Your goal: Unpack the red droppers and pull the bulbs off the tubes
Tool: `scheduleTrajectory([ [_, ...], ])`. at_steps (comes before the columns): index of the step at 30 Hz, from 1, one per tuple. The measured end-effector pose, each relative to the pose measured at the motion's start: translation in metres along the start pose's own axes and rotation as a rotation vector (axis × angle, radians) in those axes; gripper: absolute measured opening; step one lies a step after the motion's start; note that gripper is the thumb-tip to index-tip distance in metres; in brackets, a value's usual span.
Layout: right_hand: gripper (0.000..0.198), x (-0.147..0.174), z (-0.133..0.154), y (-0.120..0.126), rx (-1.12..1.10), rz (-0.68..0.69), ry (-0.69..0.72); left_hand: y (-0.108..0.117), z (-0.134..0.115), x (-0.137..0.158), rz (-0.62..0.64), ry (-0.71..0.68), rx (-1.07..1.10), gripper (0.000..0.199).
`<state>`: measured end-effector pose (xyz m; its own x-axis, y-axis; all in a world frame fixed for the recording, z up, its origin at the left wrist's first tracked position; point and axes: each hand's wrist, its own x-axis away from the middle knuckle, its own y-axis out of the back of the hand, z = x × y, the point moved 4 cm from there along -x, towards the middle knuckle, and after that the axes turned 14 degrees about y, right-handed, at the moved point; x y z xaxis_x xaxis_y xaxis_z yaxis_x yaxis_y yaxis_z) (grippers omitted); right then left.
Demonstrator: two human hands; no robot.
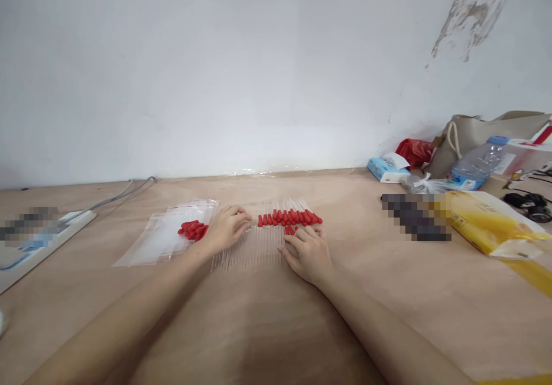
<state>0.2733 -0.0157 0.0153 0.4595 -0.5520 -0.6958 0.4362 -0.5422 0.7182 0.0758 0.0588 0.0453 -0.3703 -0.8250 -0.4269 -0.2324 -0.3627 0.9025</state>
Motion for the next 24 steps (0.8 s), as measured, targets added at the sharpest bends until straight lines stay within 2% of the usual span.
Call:
scheduleTrajectory([
  [4, 0.018, 0.003, -0.001, 0.000, -0.006, -0.058, 0.002, -0.025, -0.005, -0.039, 0.085, -0.132, -0.116, 0.022],
  [7, 0.017, 0.003, 0.000, -0.001, -0.002, -0.071, 0.005, -0.036, -0.006, -0.050, 0.129, -0.230, -0.148, 0.022],
  [11, 0.017, 0.002, 0.001, -0.001, 0.003, -0.075, 0.010, -0.038, -0.002, -0.053, 0.147, -0.314, -0.196, 0.016],
  [15, 0.016, 0.002, 0.001, 0.000, 0.000, -0.099, 0.017, -0.029, 0.011, -0.053, 0.131, -0.327, -0.222, 0.012],
  [19, 0.014, 0.001, 0.003, 0.002, -0.004, -0.132, 0.004, -0.007, 0.019, -0.039, 0.066, -0.265, -0.220, 0.017],
  [22, 0.021, -0.003, 0.009, 0.006, -0.003, -0.165, 0.028, 0.011, 0.008, -0.006, 0.015, -0.249, -0.202, 0.019],
  [24, 0.032, -0.006, 0.018, 0.007, -0.005, -0.154, 0.074, 0.020, -0.006, 0.023, -0.066, -0.297, -0.140, 0.019],
])
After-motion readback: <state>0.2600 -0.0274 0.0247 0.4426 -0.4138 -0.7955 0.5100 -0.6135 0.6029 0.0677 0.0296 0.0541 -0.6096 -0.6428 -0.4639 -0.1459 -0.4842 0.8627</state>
